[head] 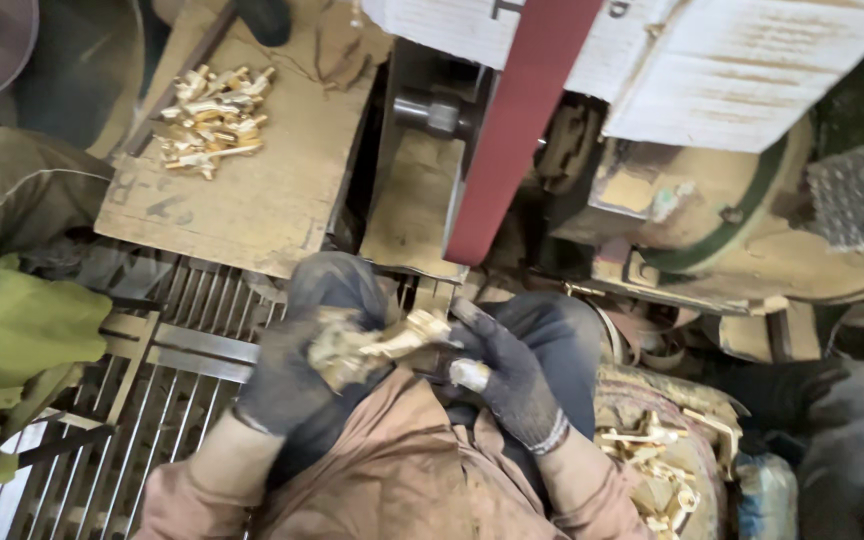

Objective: The person repeatedly presses small brass-colored metal parts against a vertical belt sander using a cloth, rotating the parts to sand different surfaces. Finished parts are placed on a nearby surface.

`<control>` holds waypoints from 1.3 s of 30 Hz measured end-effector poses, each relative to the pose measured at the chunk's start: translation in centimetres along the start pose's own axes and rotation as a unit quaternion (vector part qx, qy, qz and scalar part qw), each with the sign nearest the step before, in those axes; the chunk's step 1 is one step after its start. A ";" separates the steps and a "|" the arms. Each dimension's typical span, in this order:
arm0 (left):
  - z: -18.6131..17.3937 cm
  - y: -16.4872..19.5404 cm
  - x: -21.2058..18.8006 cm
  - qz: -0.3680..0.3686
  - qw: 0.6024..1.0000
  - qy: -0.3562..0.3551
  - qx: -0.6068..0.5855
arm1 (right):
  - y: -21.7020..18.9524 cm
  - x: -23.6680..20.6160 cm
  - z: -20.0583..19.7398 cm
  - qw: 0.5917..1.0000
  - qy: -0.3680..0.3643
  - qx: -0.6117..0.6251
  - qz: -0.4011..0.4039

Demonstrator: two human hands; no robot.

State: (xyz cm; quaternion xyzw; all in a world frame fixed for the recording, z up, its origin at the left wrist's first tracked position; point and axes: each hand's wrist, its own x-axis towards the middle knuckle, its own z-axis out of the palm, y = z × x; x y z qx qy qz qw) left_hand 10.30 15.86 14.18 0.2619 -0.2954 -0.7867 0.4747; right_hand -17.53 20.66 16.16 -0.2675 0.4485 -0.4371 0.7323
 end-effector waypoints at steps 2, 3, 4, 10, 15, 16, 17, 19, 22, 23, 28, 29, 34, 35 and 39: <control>2.0 -2.3 0.5 -0.065 0.996 -0.047 -0.045 | 0.2 -0.3 -0.5 0.996 -0.003 -0.069 -0.047; 2.7 -3.4 0.6 0.007 0.982 -0.060 0.177 | 0.3 -0.4 -0.9 0.992 -0.006 -0.105 -0.070; 3.2 -4.5 0.8 0.079 0.915 -0.070 0.389 | 0.5 -0.6 -1.5 0.991 0.008 -0.111 -0.081; 1.7 -8.9 3.6 -0.169 0.958 0.027 -0.228 | 0.4 -2.5 -5.7 0.980 0.070 -0.109 -0.154; 0.8 -11.6 5.4 -0.234 0.939 0.004 -0.252 | -0.7 -2.6 -6.4 0.976 0.040 -0.060 -0.207; 0.9 -11.8 5.7 -0.238 0.936 -0.029 -0.258 | -0.9 -2.4 -6.3 0.974 0.048 -0.085 -0.206; 1.0 -11.9 5.9 -0.156 0.986 -0.058 -0.020 | -1.1 -2.2 -6.2 0.971 0.054 -0.110 -0.206; 1.3 -11.5 6.5 0.037 0.890 -0.104 0.442 | -1.6 -1.6 -6.3 0.964 0.053 -0.152 -0.212; 1.5 -10.5 8.3 -0.023 0.945 -0.113 0.305 | -2.5 -0.3 -7.0 0.920 0.087 -0.294 -0.243; 1.5 -10.2 9.2 -0.009 0.930 -0.104 0.352 | -2.8 0.3 -7.3 0.868 0.131 -0.402 -0.261; 0.7 -10.8 13.8 -0.059 0.860 -0.042 0.505 | -3.4 3.8 -9.2 0.789 0.205 -0.543 -0.200; 0.4 -11.2 14.6 -0.081 0.887 -0.032 0.454 | -3.2 4.9 -9.4 0.820 0.188 -0.489 -0.230; -1.4 -12.7 17.3 0.000 0.859 -0.043 0.510 | -1.3 8.3 -10.8 0.812 0.162 -0.464 -0.314; -1.6 -12.8 17.5 -0.016 0.862 -0.029 0.506 | -1.0 8.6 -11.0 0.828 0.165 -0.448 -0.293; -2.0 -12.8 18.1 -0.033 0.848 -0.018 0.528 | -0.6 9.5 -11.3 0.818 0.188 -0.473 -0.268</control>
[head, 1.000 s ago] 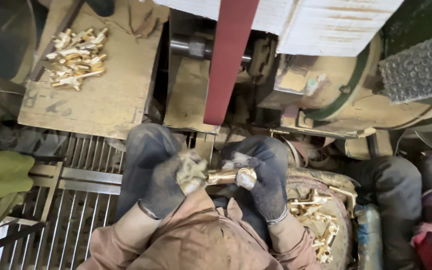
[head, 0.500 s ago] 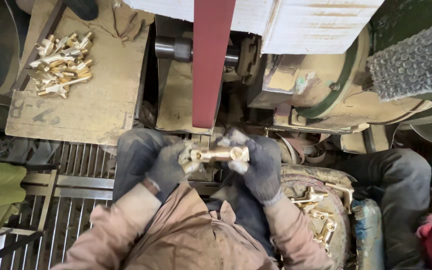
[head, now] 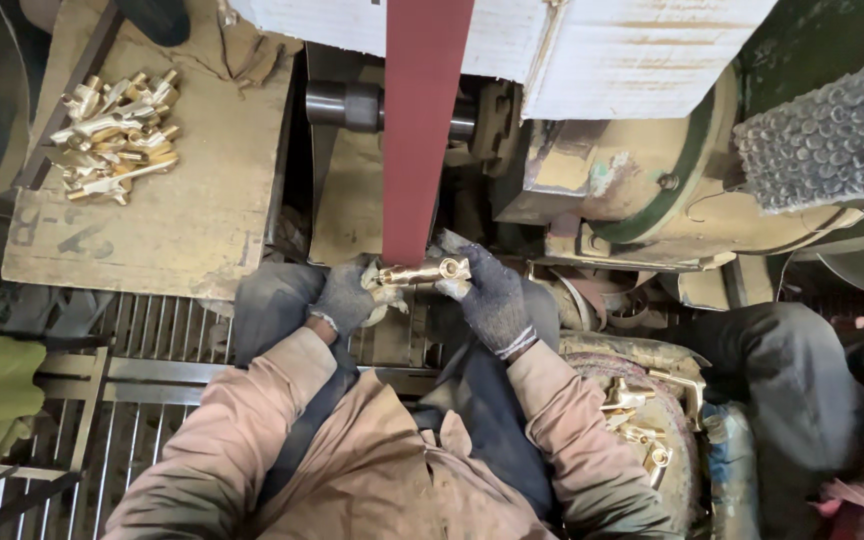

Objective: The person repeatedly presses small brass-colored metal parts against a vertical belt sander using a cloth, rotating the parts to sand different surfaces. Finished parts are placed on a nearby surface.

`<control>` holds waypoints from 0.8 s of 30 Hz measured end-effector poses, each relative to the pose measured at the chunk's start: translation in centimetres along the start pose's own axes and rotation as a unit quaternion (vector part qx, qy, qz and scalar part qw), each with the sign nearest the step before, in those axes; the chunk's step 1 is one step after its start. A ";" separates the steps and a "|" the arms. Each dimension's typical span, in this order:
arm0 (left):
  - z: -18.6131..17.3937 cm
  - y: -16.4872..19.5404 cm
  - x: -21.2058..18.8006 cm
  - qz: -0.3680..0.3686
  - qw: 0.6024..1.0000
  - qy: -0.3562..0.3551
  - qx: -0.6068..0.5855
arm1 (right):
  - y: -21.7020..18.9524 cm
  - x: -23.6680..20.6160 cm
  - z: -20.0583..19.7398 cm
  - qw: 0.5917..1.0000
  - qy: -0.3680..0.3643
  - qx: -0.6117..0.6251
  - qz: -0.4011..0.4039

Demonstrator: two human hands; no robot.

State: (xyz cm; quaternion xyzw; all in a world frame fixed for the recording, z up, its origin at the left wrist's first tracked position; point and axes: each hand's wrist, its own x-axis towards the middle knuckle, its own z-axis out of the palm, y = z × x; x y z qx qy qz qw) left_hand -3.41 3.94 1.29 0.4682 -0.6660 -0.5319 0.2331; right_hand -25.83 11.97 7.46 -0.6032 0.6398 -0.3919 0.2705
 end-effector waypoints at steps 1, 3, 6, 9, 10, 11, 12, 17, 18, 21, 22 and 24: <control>-0.1 0.1 0.1 0.010 1.000 -0.002 0.018 | 0.0 0.2 0.1 1.000 -0.001 0.002 0.004; -0.2 0.4 0.2 -0.009 1.000 -0.003 0.012 | -0.3 0.6 0.1 1.000 -0.004 0.005 0.011; -0.4 0.6 0.4 -0.065 0.997 -0.015 0.034 | -0.9 1.2 0.2 0.999 -0.016 -0.006 0.027; -0.3 0.4 0.4 -0.030 0.999 -0.008 0.009 | -1.2 1.8 0.2 1.000 -0.018 0.013 0.002; -0.2 0.2 0.3 -0.001 1.000 -0.002 -0.009 | -1.2 2.0 0.3 1.000 -0.016 0.010 -0.017; -0.2 0.1 0.3 0.009 1.000 -0.002 -0.024 | -1.2 2.3 0.3 0.999 -0.015 0.008 -0.035; -0.1 0.0 0.3 0.020 0.999 -0.002 -0.038 | -1.2 2.6 0.3 0.998 -0.013 0.005 -0.055; -0.1 0.0 0.0 -0.054 0.997 -0.032 -0.051 | -1.3 4.1 0.7 0.999 -0.028 -0.016 -0.026; -0.1 0.1 0.0 -0.051 0.996 -0.040 -0.054 | -1.3 4.4 0.8 0.999 -0.033 -0.011 -0.019; -0.3 0.6 -0.2 -0.023 0.997 -0.049 -0.059 | -1.3 5.0 1.1 0.997 -0.026 0.073 -0.029; -0.3 0.8 -0.2 -0.011 0.997 -0.050 -0.060 | -1.2 5.3 1.2 0.997 -0.021 0.072 -0.034; -0.4 1.1 -0.3 -0.016 0.993 -0.063 -0.095 | -1.0 5.9 1.5 0.997 -0.013 0.069 -0.045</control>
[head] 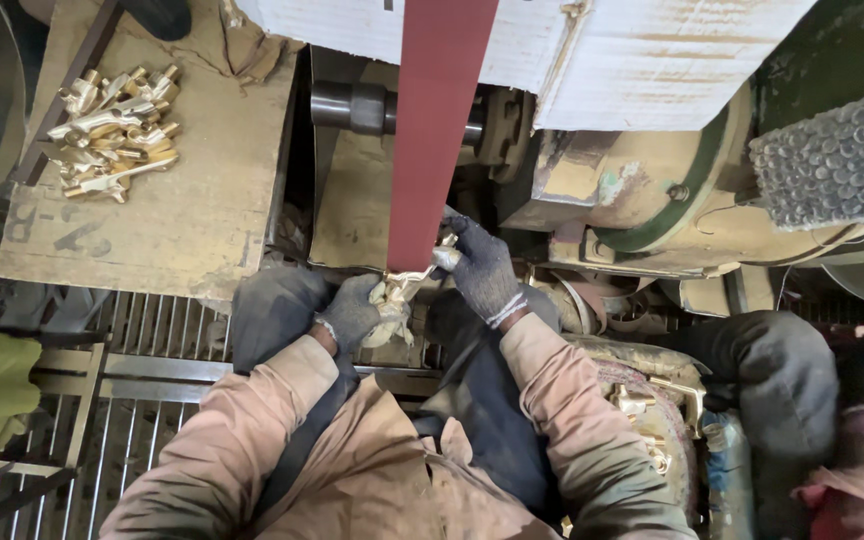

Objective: The person repeatedly presses small brass-colored metal parts against a vertical belt sander using a cloth, rotating the parts to sand different surfaces. Finished parts are placed on a nearby surface.

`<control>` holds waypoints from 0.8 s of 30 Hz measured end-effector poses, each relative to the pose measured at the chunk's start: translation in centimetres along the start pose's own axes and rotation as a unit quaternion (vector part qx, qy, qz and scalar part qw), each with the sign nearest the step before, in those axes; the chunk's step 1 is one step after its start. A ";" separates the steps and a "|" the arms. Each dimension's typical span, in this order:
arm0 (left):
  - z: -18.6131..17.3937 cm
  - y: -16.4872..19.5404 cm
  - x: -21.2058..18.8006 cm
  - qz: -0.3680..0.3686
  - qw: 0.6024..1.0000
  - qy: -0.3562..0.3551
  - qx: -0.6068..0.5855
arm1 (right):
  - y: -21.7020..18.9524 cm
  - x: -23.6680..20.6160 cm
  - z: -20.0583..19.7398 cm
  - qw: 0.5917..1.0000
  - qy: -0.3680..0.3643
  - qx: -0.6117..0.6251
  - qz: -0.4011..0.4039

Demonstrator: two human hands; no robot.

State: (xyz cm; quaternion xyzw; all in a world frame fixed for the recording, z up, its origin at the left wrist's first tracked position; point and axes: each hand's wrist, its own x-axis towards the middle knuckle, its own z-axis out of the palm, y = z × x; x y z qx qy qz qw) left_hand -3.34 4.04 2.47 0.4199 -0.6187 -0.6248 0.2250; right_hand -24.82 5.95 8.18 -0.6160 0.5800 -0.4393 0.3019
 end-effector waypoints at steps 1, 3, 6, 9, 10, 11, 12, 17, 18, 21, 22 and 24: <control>0.0 0.1 0.0 -0.002 1.000 -0.006 -0.018 | 0.2 0.3 0.1 0.996 -0.013 0.070 0.054; 0.0 0.3 -0.1 0.001 0.999 -0.004 0.041 | 0.4 0.8 0.5 0.964 -0.039 0.208 0.161; 0.0 0.5 -0.1 -0.083 0.988 -0.038 -0.122 | 0.6 1.7 0.8 0.963 -0.040 0.199 0.176; 0.0 0.3 0.1 -0.161 0.951 -0.062 -0.258 | 0.9 2.4 1.1 0.944 -0.040 0.248 0.212; 0.0 0.2 0.2 -0.178 0.942 -0.066 -0.278 | 0.9 2.7 1.2 0.941 -0.035 0.253 0.224; 0.0 0.0 0.4 -0.172 0.937 -0.068 -0.297 | 0.9 2.9 1.3 0.937 -0.029 0.257 0.235; 0.0 -0.2 0.5 -0.166 0.932 -0.070 -0.315 | 0.8 3.2 1.4 0.933 -0.024 0.262 0.246; -0.2 -0.8 1.2 -0.120 0.908 -0.101 -0.389 | 0.7 4.5 1.8 0.921 -0.019 0.235 0.309; -0.3 -0.7 1.3 -0.121 0.907 -0.097 -0.392 | 0.7 4.7 1.9 0.919 -0.017 0.231 0.318; -0.5 -0.5 1.5 -0.146 0.900 -0.101 -0.398 | 0.7 5.2 2.0 0.897 -0.020 0.242 0.370; -0.6 -0.4 1.5 -0.156 0.898 -0.105 -0.398 | 0.7 5.2 2.0 0.896 -0.014 0.234 0.377; -0.8 -0.1 1.5 -0.140 0.897 -0.115 -0.402 | 0.6 5.1 2.2 0.895 -0.003 0.218 0.389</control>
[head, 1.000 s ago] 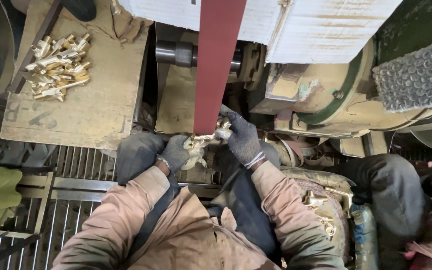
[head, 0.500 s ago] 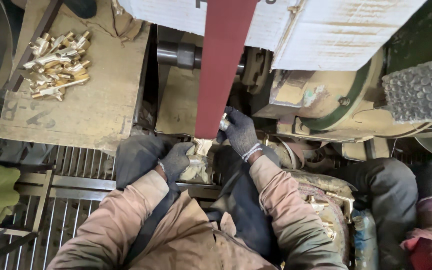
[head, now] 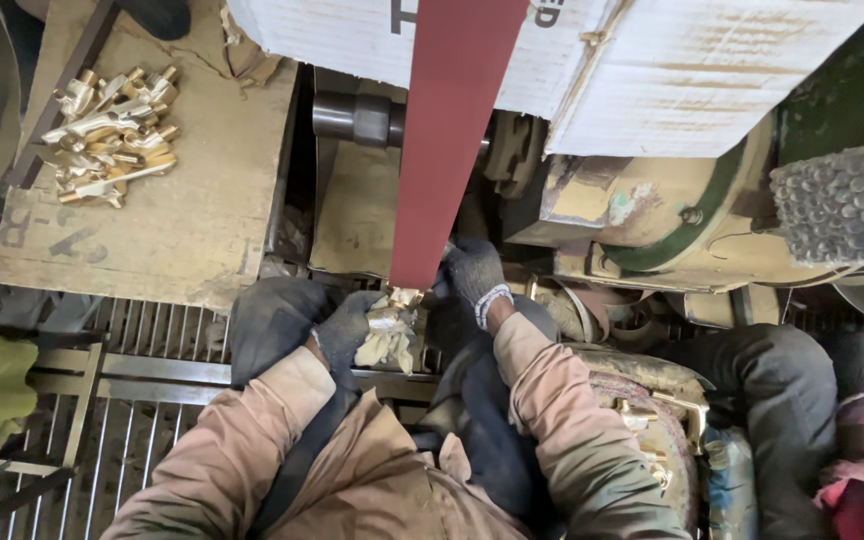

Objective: The person repeatedly presses small brass-colored metal parts against a vertical belt sander using a cloth, rotating the parts to sand different surfaces. Finished parts are placed on a nearby surface.

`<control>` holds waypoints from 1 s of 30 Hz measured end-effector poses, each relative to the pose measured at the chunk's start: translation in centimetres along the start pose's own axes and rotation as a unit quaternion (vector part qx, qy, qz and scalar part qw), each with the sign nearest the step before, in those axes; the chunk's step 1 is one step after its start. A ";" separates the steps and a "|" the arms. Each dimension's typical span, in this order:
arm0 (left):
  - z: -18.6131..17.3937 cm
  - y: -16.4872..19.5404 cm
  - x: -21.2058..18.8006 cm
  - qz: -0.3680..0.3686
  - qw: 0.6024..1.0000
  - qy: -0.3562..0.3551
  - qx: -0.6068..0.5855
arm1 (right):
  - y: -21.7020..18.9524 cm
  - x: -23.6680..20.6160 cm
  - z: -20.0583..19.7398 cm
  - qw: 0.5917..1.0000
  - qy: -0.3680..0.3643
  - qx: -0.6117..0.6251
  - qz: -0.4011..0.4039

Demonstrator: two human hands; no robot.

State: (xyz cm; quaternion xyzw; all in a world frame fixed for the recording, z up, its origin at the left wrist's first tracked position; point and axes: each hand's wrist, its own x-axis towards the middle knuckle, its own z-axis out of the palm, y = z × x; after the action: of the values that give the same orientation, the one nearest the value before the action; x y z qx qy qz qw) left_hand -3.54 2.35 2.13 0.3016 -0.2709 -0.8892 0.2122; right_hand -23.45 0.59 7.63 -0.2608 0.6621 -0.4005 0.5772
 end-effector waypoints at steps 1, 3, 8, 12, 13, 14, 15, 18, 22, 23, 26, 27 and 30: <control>0.1 0.1 -0.1 0.006 1.000 -0.008 0.000 | 0.1 -0.1 0.1 1.000 -0.005 0.024 -0.008; 0.2 0.3 -0.3 0.012 0.999 -0.019 -0.039 | 0.4 -0.5 0.3 0.997 -0.016 0.073 -0.021; 0.4 -0.1 -1.5 -0.001 1.000 -0.013 -0.012 | 0.6 -1.7 0.5 0.993 0.009 0.090 0.078; -0.3 -0.5 -3.4 0.006 1.000 -0.016 0.015 | 1.9 -4.1 -0.4 0.998 0.015 0.055 0.041; -0.6 -0.6 -4.0 0.011 0.999 -0.006 0.031 | 2.4 -5.3 -0.7 0.997 -0.001 0.084 0.002; -0.9 -0.7 -4.7 0.023 0.998 -0.008 0.065 | 2.8 -6.4 -1.1 0.993 -0.019 0.111 -0.040; -1.3 -0.7 -5.5 0.037 0.994 -0.009 0.100 | 3.4 -8.0 -1.5 0.990 -0.020 0.121 -0.064; -2.1 -1.0 -7.5 0.059 0.986 0.005 0.159 | 4.8 -12.6 -1.9 0.979 -0.047 0.156 -0.119; -2.0 -1.3 -9.1 0.111 0.978 -0.028 0.174 | 4.9 -17.7 -2.0 0.984 -0.017 0.104 -0.147; -1.9 -1.4 -9.5 0.111 0.980 -0.048 0.156 | 4.7 -18.6 -2.1 0.978 -0.041 0.097 -0.178; -1.1 -1.8 -10.6 0.113 0.986 -0.097 0.070 | 4.3 -20.1 -1.8 0.964 -0.093 0.117 -0.221; -0.7 -2.0 -11.0 0.107 0.988 -0.107 0.020 | 4.4 -20.6 -1.6 0.964 -0.096 0.151 -0.197; 0.2 -2.6 -11.9 0.103 0.993 -0.040 -0.037 | 4.9 -21.1 -1.3 0.973 -0.098 0.141 -0.153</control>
State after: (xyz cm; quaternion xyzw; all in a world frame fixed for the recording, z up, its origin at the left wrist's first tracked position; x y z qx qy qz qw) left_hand 4.43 10.86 5.73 0.2283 -0.2761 -0.8831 0.3029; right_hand -19.95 20.56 15.23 -0.3123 0.4916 -0.5460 0.6023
